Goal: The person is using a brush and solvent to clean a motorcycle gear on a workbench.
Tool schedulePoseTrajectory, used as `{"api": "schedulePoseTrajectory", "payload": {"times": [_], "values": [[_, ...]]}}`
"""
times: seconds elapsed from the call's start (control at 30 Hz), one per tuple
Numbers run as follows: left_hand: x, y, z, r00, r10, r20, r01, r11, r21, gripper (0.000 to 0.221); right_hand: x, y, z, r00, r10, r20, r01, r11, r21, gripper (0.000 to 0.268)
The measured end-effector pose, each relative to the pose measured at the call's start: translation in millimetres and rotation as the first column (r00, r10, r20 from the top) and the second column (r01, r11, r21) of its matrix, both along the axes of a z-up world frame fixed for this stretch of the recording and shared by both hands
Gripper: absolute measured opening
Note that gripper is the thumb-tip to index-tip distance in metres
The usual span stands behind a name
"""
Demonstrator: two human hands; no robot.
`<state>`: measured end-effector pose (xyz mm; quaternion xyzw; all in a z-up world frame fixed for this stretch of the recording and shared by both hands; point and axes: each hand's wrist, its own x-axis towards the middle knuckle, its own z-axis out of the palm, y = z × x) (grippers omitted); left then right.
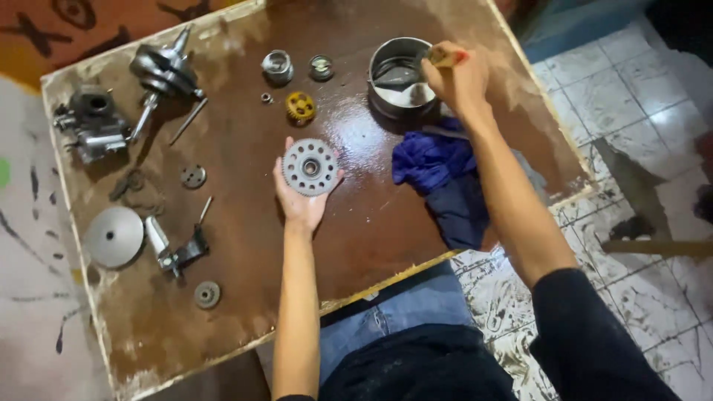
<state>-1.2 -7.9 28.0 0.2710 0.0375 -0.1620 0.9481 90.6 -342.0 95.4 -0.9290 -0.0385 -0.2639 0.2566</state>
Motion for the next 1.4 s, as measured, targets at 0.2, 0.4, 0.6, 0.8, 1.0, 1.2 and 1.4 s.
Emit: {"api": "schedulePoseTrajectory", "payload": {"times": [0.2,0.4,0.6,0.8,1.0,1.2,1.4], "values": [[1.4,2.7,3.5,0.998,0.034,-0.051,-0.034,0.999,0.014,0.062,50.5,-26.9,-51.8,0.934,-0.19,-0.304,0.019,0.874,-0.486,0.032],[-0.2,2.7,0.8,0.998,0.057,-0.027,-0.057,0.998,-0.009,0.062,35.7,-9.7,-18.0,0.893,0.159,-0.421,-0.045,0.962,0.268,0.028],[3.5,6.5,-11.0,0.998,0.052,-0.033,-0.054,0.997,-0.053,0.061,-10.0,89.7,-3.0,0.9,0.426,-0.096,-0.322,0.796,0.513,0.023],[6.1,11.7,-34.2,0.997,0.073,-0.011,-0.073,0.993,-0.093,0.059,-65.3,188.9,-29.1,0.816,0.559,-0.15,-0.483,0.8,0.355,0.026],[4.0,17.9,-28.7,0.985,0.169,-0.043,-0.171,0.984,-0.051,0.059,-80.9,212.4,-13.4,0.808,0.531,-0.254,-0.498,0.847,0.185,0.028],[6.5,17.1,-22.6,0.993,0.104,-0.051,-0.108,0.991,-0.073,0.058,-62.8,198.9,-18.1,0.687,0.671,-0.279,-0.591,0.74,0.321,0.033],[0.4,13.9,-11.0,0.988,0.126,-0.093,-0.128,0.992,-0.009,0.058,-75.2,205.3,-22.5,0.805,0.571,-0.159,-0.53,0.814,0.238,0.032]]}}
